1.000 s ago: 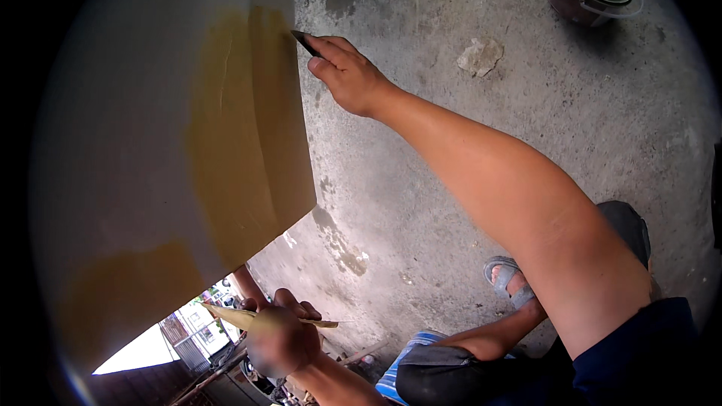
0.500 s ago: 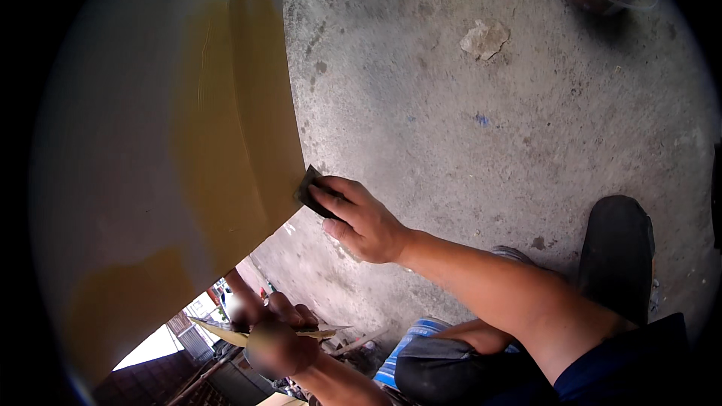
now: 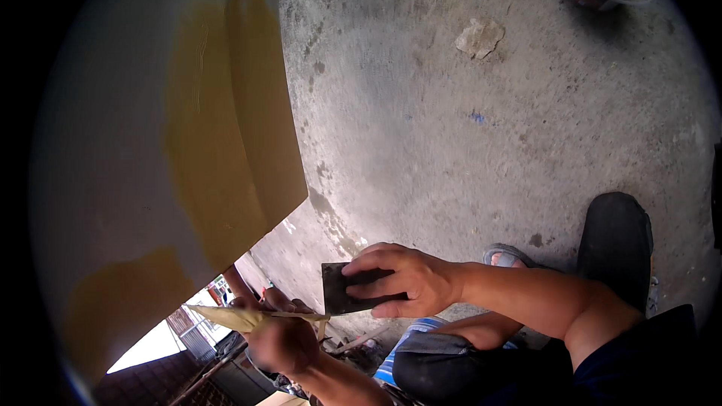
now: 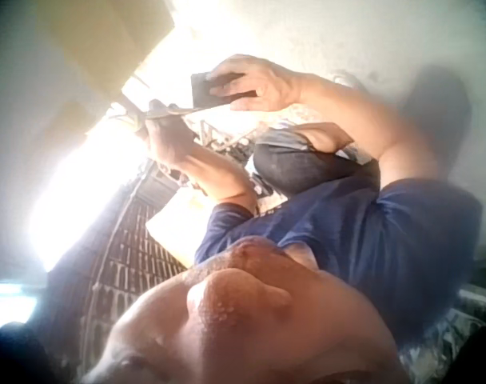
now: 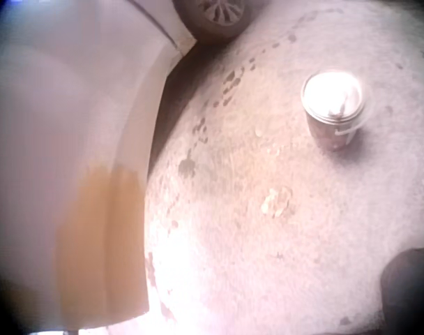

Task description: The person applies a beige filler paste to a car door using a small scraper and smooths it with a larger scraper. The person repeatedly transfers filler between the tools and spreads it over a damaged area on the door panel.

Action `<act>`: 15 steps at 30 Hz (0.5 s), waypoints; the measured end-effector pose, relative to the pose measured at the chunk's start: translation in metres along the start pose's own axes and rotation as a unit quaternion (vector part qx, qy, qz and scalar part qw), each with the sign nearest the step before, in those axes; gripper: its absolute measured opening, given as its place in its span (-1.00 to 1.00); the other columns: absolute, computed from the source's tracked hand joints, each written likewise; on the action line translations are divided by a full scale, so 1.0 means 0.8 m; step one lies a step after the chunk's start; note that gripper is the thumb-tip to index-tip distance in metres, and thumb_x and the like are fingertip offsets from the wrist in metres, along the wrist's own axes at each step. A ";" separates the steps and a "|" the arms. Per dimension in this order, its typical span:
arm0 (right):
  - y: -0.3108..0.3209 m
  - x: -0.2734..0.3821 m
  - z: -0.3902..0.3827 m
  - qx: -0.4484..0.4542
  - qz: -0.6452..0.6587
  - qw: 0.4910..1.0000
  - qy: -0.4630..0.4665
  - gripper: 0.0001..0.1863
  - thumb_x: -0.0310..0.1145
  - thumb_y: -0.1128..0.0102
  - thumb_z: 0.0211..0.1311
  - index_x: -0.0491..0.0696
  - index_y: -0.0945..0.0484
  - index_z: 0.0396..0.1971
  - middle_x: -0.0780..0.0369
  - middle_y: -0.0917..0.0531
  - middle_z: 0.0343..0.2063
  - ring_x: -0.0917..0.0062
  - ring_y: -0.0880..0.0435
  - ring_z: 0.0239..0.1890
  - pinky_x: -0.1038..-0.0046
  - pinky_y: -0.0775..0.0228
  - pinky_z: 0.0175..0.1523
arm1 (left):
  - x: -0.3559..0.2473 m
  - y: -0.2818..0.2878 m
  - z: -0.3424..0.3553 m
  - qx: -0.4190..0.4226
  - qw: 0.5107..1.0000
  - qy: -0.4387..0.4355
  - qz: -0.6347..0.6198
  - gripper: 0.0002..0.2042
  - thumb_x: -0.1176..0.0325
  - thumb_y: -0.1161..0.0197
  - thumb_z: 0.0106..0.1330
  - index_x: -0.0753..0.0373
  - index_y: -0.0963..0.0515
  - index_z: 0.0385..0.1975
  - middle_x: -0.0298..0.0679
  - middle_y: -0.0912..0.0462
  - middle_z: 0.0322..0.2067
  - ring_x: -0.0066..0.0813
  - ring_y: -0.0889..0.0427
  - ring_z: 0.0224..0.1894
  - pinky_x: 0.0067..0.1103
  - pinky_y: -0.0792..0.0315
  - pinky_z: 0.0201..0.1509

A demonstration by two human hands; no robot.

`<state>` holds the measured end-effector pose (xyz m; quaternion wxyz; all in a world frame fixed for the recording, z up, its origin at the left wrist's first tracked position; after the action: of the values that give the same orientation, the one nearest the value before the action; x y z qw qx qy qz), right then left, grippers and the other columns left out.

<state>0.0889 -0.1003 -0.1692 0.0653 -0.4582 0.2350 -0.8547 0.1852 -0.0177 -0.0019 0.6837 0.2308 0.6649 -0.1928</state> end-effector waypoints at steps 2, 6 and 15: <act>0.006 -0.036 -0.014 -0.056 0.047 0.991 -0.115 -0.64 -0.32 -0.21 0.19 -0.10 -0.56 -0.01 0.11 -0.47 0.06 0.30 -0.47 0.10 0.41 -0.29 0.20 | -0.003 0.000 -0.001 -0.009 1.000 0.001 0.014 -0.46 0.66 -0.05 0.26 0.19 -0.23 0.27 -0.10 0.25 0.43 -0.45 -0.47 -0.30 -0.59 -0.58 -0.20; 0.062 -0.083 0.030 -0.211 0.395 0.852 -0.271 -0.53 -0.14 0.18 0.43 -0.08 -0.27 0.21 0.20 -0.50 -0.01 0.46 -0.50 0.03 0.34 -0.40 0.09 | 0.000 0.008 0.002 -0.019 1.000 -0.005 -0.008 -0.44 0.64 -0.07 0.25 0.17 -0.21 0.28 -0.10 0.25 0.43 -0.47 -0.45 -0.33 -0.58 -0.61 -0.29; 0.195 -0.095 0.202 -0.316 0.421 0.814 -0.246 -0.77 -0.45 0.01 0.21 -0.18 -0.41 -0.15 0.09 -0.52 -0.24 0.30 -0.58 -0.24 0.12 -0.59 -0.17 | 0.006 0.026 -0.011 -0.094 0.995 0.011 0.006 -0.51 0.58 -0.12 0.14 0.14 -0.34 0.14 -0.17 -0.28 0.24 -0.36 -0.45 -0.44 -0.44 -0.47 -0.57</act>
<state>0.2479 -0.2683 -0.2226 0.3265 -0.5044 0.6382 -0.4814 0.1904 0.0047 -0.0053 0.6961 0.1711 0.6864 -0.1228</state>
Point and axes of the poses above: each hand's wrist, its own z-axis towards the middle knuckle, its own y-axis out of the back of the hand, x = y × z, the point moved 4 cm from there along z, towards the middle knuckle
